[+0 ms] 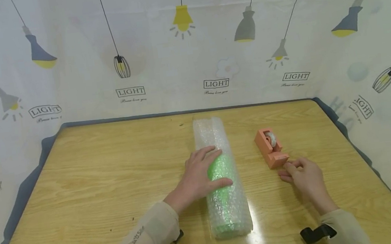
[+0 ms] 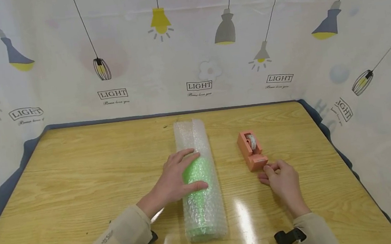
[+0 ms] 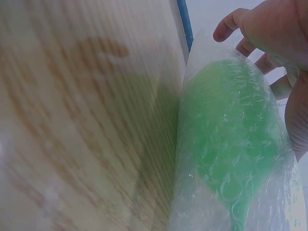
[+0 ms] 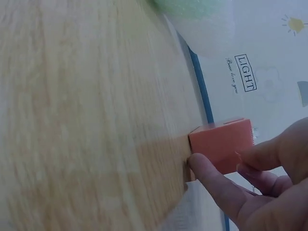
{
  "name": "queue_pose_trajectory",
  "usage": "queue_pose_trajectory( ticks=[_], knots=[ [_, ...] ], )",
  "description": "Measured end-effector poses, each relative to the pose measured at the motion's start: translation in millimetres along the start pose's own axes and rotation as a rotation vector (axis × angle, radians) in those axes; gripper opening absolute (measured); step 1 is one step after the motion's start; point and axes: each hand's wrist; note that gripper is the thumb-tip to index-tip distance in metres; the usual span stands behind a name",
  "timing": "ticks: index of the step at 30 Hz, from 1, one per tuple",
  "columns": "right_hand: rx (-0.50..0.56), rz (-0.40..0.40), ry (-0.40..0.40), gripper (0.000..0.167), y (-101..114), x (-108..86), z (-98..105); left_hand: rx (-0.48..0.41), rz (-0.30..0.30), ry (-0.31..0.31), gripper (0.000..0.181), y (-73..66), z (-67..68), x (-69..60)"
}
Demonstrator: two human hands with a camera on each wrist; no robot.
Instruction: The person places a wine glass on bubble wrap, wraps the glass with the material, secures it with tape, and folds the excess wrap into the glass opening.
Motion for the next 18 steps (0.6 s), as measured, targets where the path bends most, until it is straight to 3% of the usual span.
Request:
queue_pose_trajectory(
  ticks=[18],
  knots=[
    [-0.149,0.049,0.067,0.025,12.5,-11.2,9.0,-0.007,-0.003,0.004,0.092,-0.3,-0.1,0.8]
  ],
)
Point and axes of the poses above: each hand's wrist, its own x-axis towards the middle knuckle, its own z-axis out of the back of the hand, y = z × x, and after that the axes turned 6 degrees about -y, right-handed
